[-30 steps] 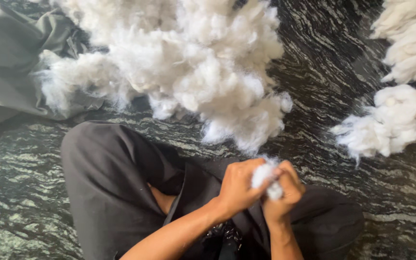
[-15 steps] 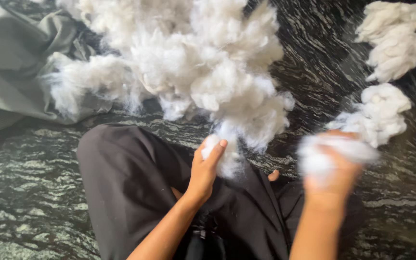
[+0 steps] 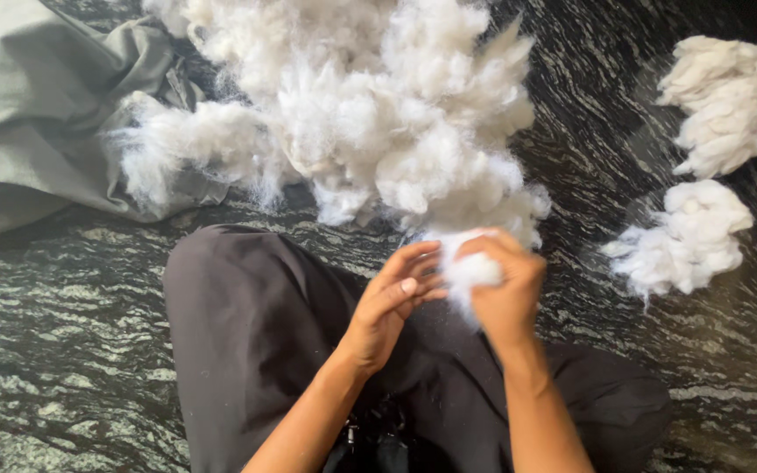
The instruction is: The person sits on a marble floor and processes raw white cotton by hand. They repeatedly pull small tufts from a large pile, fluff and separate the fibers, and place the processed cotton into smaller piles to the right.
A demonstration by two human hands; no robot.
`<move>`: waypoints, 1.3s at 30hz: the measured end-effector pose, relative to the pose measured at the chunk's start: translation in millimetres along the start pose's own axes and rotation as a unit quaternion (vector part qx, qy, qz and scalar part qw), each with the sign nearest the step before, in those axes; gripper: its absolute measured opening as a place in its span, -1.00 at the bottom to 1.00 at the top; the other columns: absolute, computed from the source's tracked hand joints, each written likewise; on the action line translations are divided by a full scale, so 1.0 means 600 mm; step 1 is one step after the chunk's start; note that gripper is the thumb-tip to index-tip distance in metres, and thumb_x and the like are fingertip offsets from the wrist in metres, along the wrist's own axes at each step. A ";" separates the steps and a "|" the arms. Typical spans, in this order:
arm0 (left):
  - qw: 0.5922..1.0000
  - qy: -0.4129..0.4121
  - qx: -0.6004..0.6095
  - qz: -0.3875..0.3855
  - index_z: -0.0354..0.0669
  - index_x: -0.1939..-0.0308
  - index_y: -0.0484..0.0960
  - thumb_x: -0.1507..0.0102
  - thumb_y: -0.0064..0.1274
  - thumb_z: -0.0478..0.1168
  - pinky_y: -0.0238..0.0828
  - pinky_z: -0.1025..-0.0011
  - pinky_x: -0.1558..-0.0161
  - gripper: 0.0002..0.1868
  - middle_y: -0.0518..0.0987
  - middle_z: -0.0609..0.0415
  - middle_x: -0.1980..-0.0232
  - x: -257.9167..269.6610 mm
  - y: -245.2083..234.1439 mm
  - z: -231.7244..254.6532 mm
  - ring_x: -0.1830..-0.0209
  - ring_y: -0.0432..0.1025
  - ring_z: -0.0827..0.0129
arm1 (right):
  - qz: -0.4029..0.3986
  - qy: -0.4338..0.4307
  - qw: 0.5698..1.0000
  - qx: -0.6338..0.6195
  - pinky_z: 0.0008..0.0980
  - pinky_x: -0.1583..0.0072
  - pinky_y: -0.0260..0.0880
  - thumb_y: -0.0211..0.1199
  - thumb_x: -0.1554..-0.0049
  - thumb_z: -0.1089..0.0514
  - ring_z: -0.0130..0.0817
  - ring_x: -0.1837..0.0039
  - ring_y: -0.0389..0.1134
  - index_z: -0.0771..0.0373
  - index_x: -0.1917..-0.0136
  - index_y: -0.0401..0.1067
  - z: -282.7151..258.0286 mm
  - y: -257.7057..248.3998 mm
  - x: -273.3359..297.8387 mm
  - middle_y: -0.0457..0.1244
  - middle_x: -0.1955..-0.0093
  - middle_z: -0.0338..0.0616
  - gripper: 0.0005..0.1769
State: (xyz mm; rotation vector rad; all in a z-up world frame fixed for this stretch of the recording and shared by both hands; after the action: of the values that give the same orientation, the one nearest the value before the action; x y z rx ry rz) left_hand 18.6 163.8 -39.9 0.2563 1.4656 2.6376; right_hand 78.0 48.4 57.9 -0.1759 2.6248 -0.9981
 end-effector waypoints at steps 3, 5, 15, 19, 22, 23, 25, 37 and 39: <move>0.998 0.022 0.009 0.062 -0.26 -0.22 0.45 -0.30 -0.04 -0.14 0.43 0.35 -0.07 -0.56 0.54 -0.13 -0.26 -0.004 -0.028 0.018 -0.06 0.55 0.23 | 0.104 -0.073 0.991 -0.038 -0.52 0.15 0.22 0.04 0.09 0.55 -0.42 0.23 0.31 0.36 0.30 0.37 -0.010 -0.073 -0.040 0.28 0.25 -0.14 -0.81; 0.991 0.030 0.003 0.134 -0.30 -0.11 0.51 -0.31 -0.04 -0.18 0.46 0.41 0.04 -0.65 0.59 -0.16 -0.15 -0.006 -0.069 0.017 0.07 0.58 0.30 | 0.157 -0.139 0.967 -0.143 -0.54 0.13 0.30 0.10 -0.06 0.50 -0.44 0.22 0.32 0.34 0.28 0.30 -0.033 -0.104 -0.060 0.25 0.28 -0.16 -0.85; 0.966 0.022 -0.011 0.257 -0.27 0.06 0.53 -0.31 0.01 -0.20 0.42 0.50 0.25 -0.79 0.63 -0.03 0.11 -0.027 -0.159 -0.017 0.32 0.53 0.44 | 0.035 -0.183 0.974 0.131 -0.15 -0.34 0.42 0.55 -0.11 0.13 0.06 -0.59 0.11 0.26 -0.59 0.11 -0.098 0.037 -0.205 -0.08 -0.64 0.16 -0.07; 0.962 0.026 -0.014 0.272 -0.27 0.06 0.54 -0.31 0.01 -0.20 0.42 0.50 0.26 -0.78 0.63 -0.02 0.13 -0.021 -0.171 -0.018 0.33 0.51 0.45 | 0.023 -0.082 0.996 0.034 -0.30 -0.24 0.48 0.38 -0.22 0.32 -0.14 -0.50 0.30 0.24 -0.50 0.29 -0.013 0.011 -0.153 0.11 -0.58 0.00 -0.38; 0.961 0.024 -0.019 0.274 -0.28 0.06 0.54 -0.30 0.02 -0.20 0.41 0.50 0.27 -0.78 0.63 -0.03 0.13 -0.029 -0.171 -0.023 0.34 0.51 0.45 | 0.042 -0.025 0.998 0.026 -0.40 -0.07 0.55 0.35 -0.17 0.33 -0.27 -0.24 0.43 0.33 -0.26 0.46 0.057 -0.020 -0.090 0.25 -0.41 0.00 -0.62; 0.961 0.023 -0.020 0.275 -0.29 0.06 0.55 -0.30 0.02 -0.21 0.40 0.50 0.27 -0.78 0.63 -0.03 0.13 -0.034 -0.171 -0.025 0.34 0.50 0.45 | 0.050 0.003 0.999 0.018 -0.42 -0.04 0.55 0.35 -0.17 0.32 -0.33 -0.16 0.45 0.33 -0.20 0.48 0.086 -0.030 -0.068 0.28 -0.35 -0.02 -0.69; 0.960 0.024 -0.029 0.277 -0.29 0.06 0.55 -0.29 0.02 -0.21 0.40 0.49 0.27 -0.77 0.62 -0.02 0.14 -0.037 -0.172 -0.031 0.34 0.50 0.44 | 0.047 0.041 0.998 -0.029 -0.45 -0.08 0.51 0.31 -0.17 0.36 -0.34 -0.20 0.41 0.35 -0.21 0.47 0.145 -0.046 -0.018 0.32 -0.27 -0.06 -0.68; 0.958 -0.016 -0.172 0.228 -0.33 0.07 0.56 -0.39 -0.05 -0.21 0.42 0.41 0.17 -0.78 0.61 -0.05 0.16 -0.046 -0.170 -0.090 0.24 0.51 0.37 | 0.002 0.166 0.781 -0.602 -0.25 -0.18 0.49 0.37 -0.02 0.01 -0.21 -0.22 0.43 0.25 -0.36 0.36 0.310 -0.171 0.071 0.34 -0.30 0.02 -0.33; 0.961 -0.034 -0.199 0.188 -0.34 0.08 0.56 -0.40 -0.08 -0.20 0.44 0.39 0.11 -0.76 0.61 -0.07 0.16 -0.051 -0.153 -0.103 0.19 0.53 0.34 | -0.058 0.068 0.772 -0.630 -0.21 -0.21 0.46 0.37 -0.07 -0.20 -0.15 -0.27 0.40 0.24 -0.42 0.30 0.267 -0.225 0.047 0.32 -0.32 0.05 -0.22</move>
State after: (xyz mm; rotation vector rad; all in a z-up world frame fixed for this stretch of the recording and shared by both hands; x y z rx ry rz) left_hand 37.6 155.2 -152.8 0.6290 0.9023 3.1035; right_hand 106.3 -158.9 27.7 -0.5626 2.9400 0.9278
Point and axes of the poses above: each hand's wrist, its own x-axis away from the middle knuckle, its own y-axis out of the palm, z = x × y, the point moved 10 cm from there along -x, towards the middle knuckle
